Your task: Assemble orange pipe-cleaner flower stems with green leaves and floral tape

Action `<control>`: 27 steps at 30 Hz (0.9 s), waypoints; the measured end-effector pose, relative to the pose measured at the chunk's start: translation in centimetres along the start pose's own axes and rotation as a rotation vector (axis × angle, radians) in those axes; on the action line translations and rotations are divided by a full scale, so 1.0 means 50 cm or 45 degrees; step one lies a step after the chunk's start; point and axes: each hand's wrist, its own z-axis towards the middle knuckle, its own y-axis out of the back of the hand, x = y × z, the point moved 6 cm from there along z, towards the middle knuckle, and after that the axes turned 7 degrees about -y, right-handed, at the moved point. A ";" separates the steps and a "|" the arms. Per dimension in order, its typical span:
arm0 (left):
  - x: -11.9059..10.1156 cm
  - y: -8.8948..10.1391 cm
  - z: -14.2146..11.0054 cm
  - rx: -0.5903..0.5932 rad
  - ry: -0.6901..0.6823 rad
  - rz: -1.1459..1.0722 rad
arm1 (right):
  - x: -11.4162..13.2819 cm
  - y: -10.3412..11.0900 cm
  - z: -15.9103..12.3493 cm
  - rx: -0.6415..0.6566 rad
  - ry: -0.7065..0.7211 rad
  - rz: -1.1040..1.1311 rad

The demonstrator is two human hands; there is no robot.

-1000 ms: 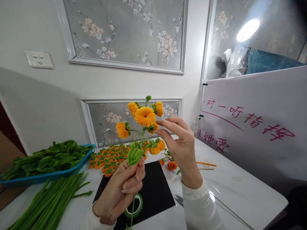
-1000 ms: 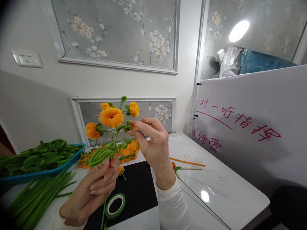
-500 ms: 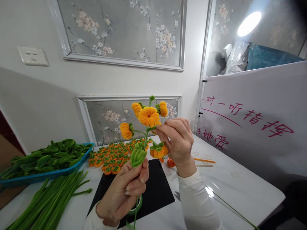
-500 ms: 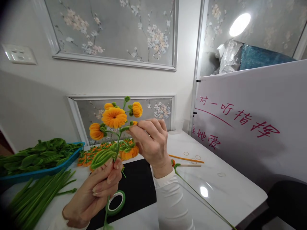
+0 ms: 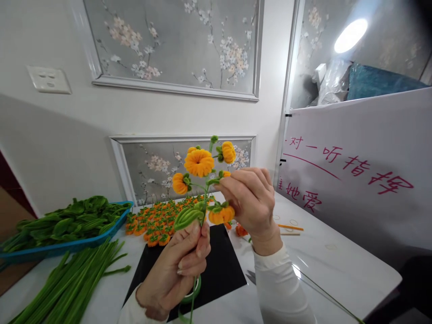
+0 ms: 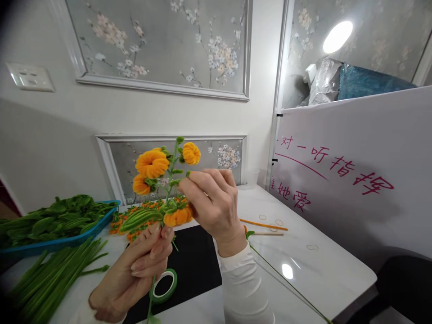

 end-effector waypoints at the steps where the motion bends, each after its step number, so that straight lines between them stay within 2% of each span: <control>1: -0.001 0.001 0.000 0.022 -0.001 -0.019 | -0.004 0.009 0.004 -0.042 -0.053 0.052; 3: -0.002 0.002 -0.001 0.082 -0.001 -0.054 | -0.025 0.030 0.009 -0.193 -0.246 0.220; 5: -0.002 0.002 -0.001 0.156 0.017 -0.091 | -0.064 0.044 0.004 -0.359 -0.524 0.464; 6: -0.001 0.002 -0.002 0.188 0.033 -0.112 | -0.084 0.040 -0.001 -0.390 -0.664 0.611; 8: 0.004 0.005 -0.002 0.238 0.075 -0.157 | -0.114 0.010 -0.011 -0.274 -0.898 0.913; 10: 0.012 0.008 -0.002 0.272 0.124 -0.202 | -0.120 -0.036 -0.020 -0.005 -1.045 1.172; 12: 0.020 0.012 -0.002 0.296 0.160 -0.249 | -0.111 -0.074 -0.030 0.193 -1.125 1.358; 14: 0.028 0.016 -0.003 0.311 0.200 -0.303 | -0.098 -0.099 -0.039 0.274 -1.177 1.494; 21: 0.048 0.022 -0.012 0.402 0.322 -0.468 | -0.064 -0.142 -0.058 0.333 -1.408 1.824; 24: 0.051 0.018 -0.014 0.481 0.317 -0.478 | -0.057 -0.148 -0.060 0.325 -1.435 1.914; 27: 0.050 0.018 -0.014 0.482 0.285 -0.483 | -0.051 -0.150 -0.059 0.319 -1.432 1.947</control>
